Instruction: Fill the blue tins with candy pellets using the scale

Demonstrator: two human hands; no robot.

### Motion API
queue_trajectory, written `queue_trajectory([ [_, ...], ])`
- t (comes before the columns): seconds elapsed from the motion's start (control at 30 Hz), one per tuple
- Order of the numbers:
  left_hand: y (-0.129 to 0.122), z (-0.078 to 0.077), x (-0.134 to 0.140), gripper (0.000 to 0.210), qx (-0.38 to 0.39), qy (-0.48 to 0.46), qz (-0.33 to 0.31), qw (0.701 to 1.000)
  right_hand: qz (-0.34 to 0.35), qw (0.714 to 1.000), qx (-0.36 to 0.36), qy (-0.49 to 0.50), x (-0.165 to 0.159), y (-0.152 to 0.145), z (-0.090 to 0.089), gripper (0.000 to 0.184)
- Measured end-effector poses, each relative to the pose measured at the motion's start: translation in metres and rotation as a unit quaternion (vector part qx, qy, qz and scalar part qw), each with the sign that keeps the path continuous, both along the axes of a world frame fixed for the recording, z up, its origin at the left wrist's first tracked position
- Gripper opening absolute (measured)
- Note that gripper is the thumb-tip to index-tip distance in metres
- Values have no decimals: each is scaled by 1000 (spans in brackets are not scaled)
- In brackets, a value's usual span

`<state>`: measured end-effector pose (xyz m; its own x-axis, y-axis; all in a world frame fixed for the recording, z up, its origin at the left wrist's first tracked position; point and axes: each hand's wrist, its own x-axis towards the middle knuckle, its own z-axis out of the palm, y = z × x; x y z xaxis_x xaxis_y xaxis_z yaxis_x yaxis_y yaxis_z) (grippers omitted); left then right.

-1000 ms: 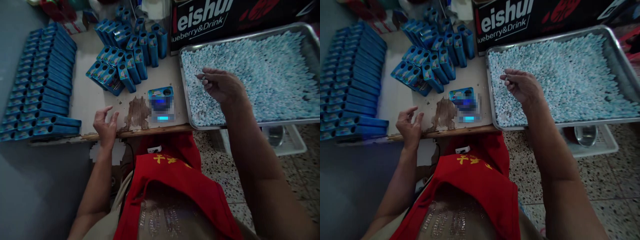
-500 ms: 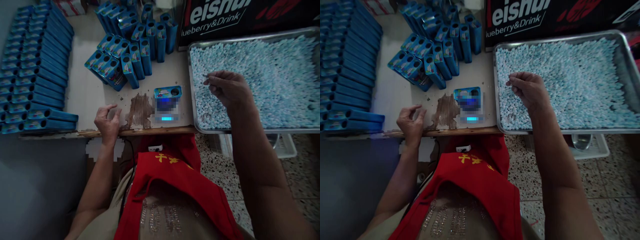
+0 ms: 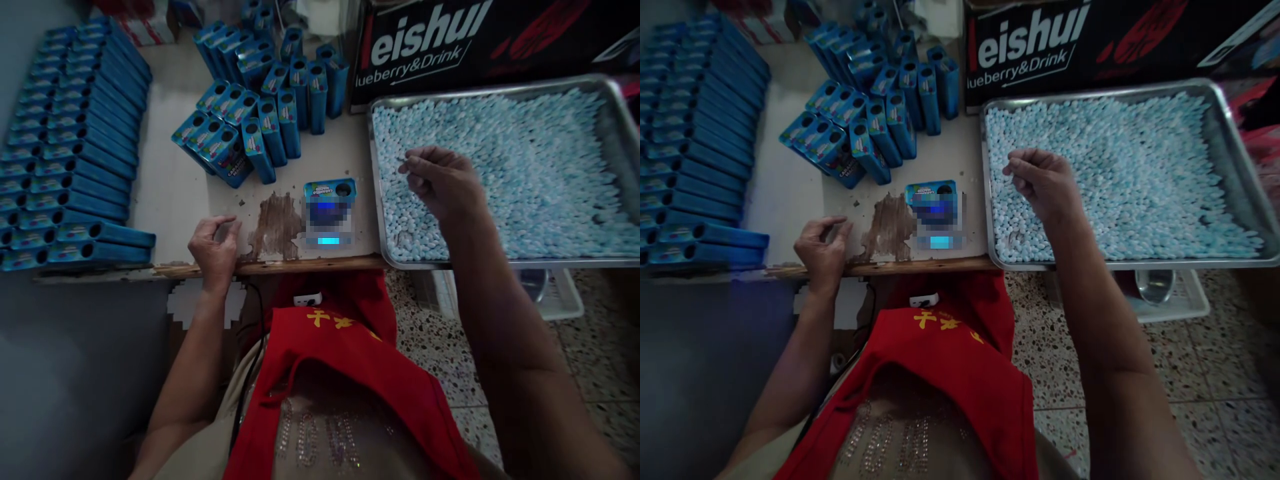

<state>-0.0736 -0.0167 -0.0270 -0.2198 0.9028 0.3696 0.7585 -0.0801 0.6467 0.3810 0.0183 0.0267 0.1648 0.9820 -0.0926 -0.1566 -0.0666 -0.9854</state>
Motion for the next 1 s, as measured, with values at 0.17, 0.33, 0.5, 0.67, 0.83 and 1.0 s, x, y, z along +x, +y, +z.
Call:
queue_trajectory([
  [0.17, 0, 5, 1, 12, -11, -18, -8, 1000, 74, 994, 71, -24, -37, -3, 28, 26],
  [0.33, -1, 7, 1, 9, -22, -19, -7, 1000, 94, 986, 102, -91, -82, -6, 46, 19],
  [0.5, 0, 5, 2, 10, -18, -30, -27, 999, 98, 989, 71, -87, -99, -12, 38, 28],
  [0.67, 0, 5, 2, 10, -7, -37, -37, 999, 61, 997, 32, -17, -83, -4, 30, 35],
  [0.83, -2, 16, 8, 10, 33, -32, -70, 996, -63, 985, 64, -145, -19, -6, 31, 29],
  [1.0, 15, 50, 54, 20, 131, 0, -195, 972, -60, 865, -27, -498, 38, -34, 20, 27],
])
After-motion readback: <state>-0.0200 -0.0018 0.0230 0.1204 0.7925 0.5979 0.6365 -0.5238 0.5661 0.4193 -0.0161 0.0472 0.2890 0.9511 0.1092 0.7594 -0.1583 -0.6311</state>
